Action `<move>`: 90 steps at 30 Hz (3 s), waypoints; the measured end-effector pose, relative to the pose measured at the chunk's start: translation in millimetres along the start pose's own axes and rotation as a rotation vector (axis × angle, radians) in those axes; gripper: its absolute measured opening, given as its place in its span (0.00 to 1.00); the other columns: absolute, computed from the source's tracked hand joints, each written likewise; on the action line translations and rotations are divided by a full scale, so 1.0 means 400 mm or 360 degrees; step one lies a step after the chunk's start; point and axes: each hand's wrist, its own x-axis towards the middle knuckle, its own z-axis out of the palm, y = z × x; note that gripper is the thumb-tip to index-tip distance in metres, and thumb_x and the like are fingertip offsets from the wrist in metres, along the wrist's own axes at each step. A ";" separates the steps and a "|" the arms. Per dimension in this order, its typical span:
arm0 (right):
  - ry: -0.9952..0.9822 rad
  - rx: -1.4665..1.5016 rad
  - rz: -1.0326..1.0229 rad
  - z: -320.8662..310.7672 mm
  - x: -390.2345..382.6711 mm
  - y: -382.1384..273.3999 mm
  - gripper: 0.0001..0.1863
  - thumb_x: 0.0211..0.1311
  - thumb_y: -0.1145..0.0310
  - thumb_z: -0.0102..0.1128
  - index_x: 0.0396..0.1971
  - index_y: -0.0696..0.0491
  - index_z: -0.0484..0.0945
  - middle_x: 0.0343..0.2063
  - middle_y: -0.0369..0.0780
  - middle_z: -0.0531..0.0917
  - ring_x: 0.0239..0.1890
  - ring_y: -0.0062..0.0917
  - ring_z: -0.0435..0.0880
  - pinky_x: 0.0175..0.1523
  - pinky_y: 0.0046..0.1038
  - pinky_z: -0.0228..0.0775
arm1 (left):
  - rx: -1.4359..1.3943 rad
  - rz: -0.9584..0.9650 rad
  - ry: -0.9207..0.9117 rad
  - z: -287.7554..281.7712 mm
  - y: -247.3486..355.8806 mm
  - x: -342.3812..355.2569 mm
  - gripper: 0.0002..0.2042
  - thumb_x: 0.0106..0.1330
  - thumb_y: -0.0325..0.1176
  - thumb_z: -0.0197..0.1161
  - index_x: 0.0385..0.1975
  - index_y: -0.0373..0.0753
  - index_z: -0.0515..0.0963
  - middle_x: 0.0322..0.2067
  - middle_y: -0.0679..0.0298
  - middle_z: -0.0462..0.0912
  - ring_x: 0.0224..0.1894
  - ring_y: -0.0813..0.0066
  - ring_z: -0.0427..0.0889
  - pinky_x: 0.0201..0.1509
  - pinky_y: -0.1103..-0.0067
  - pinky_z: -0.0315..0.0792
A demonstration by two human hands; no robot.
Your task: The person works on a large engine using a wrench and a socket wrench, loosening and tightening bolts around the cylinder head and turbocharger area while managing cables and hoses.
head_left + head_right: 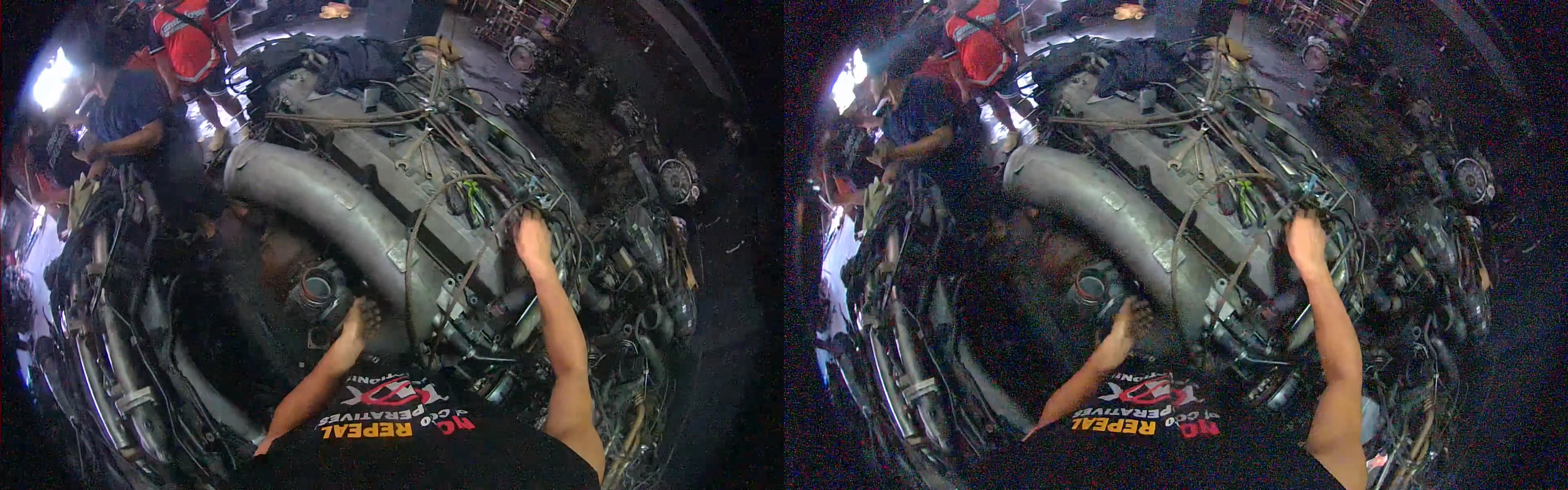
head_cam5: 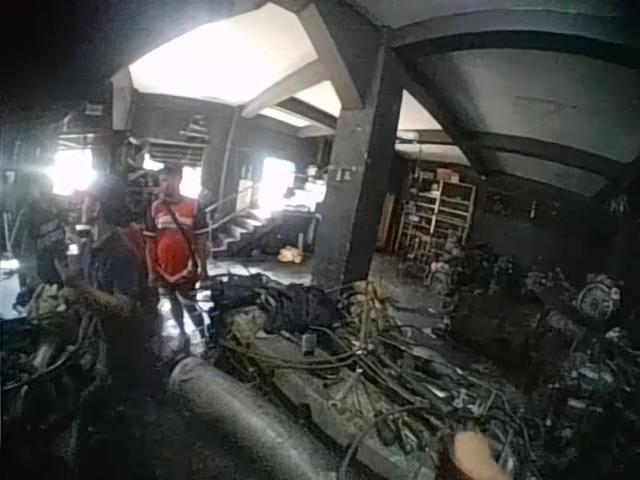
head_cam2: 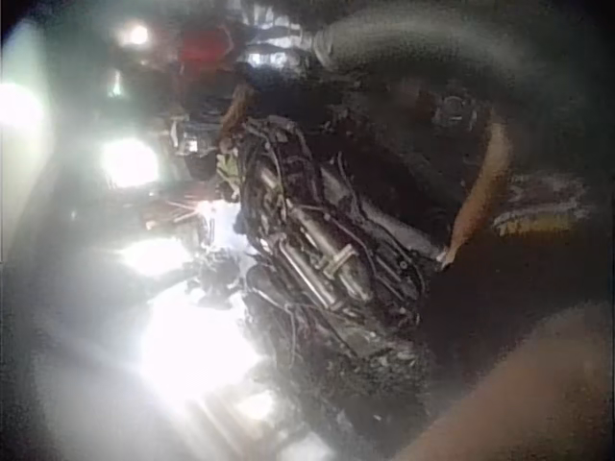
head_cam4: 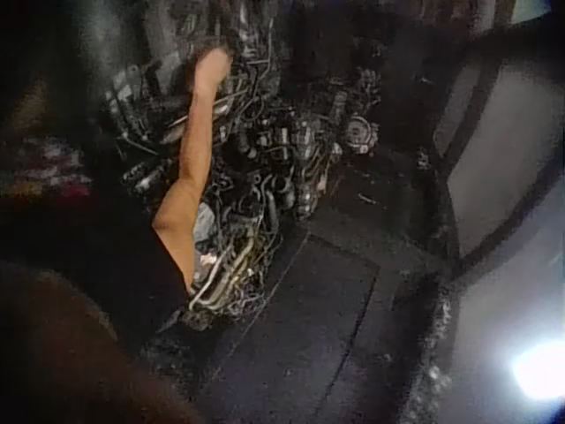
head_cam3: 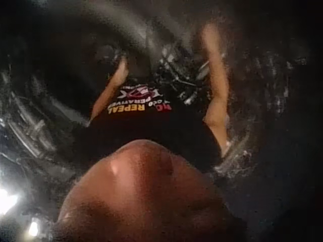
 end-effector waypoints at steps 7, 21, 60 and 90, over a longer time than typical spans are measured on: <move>0.0007 0.0713 0.0608 -0.181 -0.271 0.112 0.18 0.56 0.60 0.54 0.35 0.61 0.74 0.22 0.46 0.76 0.27 0.35 0.76 0.31 0.29 0.66 | 0.1476 0.0676 -0.0600 0.063 0.041 -0.160 0.20 0.62 0.40 0.52 0.47 0.31 0.70 0.37 0.57 0.78 0.41 0.72 0.74 0.47 0.79 0.66; 0.0270 0.0469 0.0790 -0.085 -0.556 -0.044 0.09 0.51 0.71 0.54 0.32 0.58 0.75 0.33 0.49 0.78 0.35 0.39 0.78 0.35 0.39 0.69 | 0.1199 -0.0078 -0.1076 0.242 -0.035 -0.238 0.20 0.66 0.49 0.45 0.44 0.37 0.69 0.32 0.62 0.77 0.33 0.75 0.76 0.39 0.77 0.71; 0.0006 0.1255 -0.1309 -0.369 -0.389 -0.407 0.27 0.48 0.67 0.63 0.51 0.55 0.70 0.19 0.38 0.74 0.18 0.27 0.75 0.21 0.27 0.66 | -0.0405 0.0398 -0.1099 0.228 0.374 -0.543 0.07 0.66 0.35 0.51 0.37 0.43 0.62 0.26 0.66 0.67 0.20 0.84 0.66 0.23 0.86 0.67; -0.1180 0.1630 -0.0892 0.004 -0.420 -1.003 0.17 0.51 0.76 0.59 0.42 0.62 0.71 0.37 0.52 0.78 0.37 0.41 0.81 0.40 0.32 0.72 | -0.0119 0.1020 0.0429 -0.325 0.340 -0.289 0.18 0.50 0.32 0.61 0.40 0.28 0.76 0.22 0.65 0.78 0.23 0.83 0.74 0.27 0.83 0.70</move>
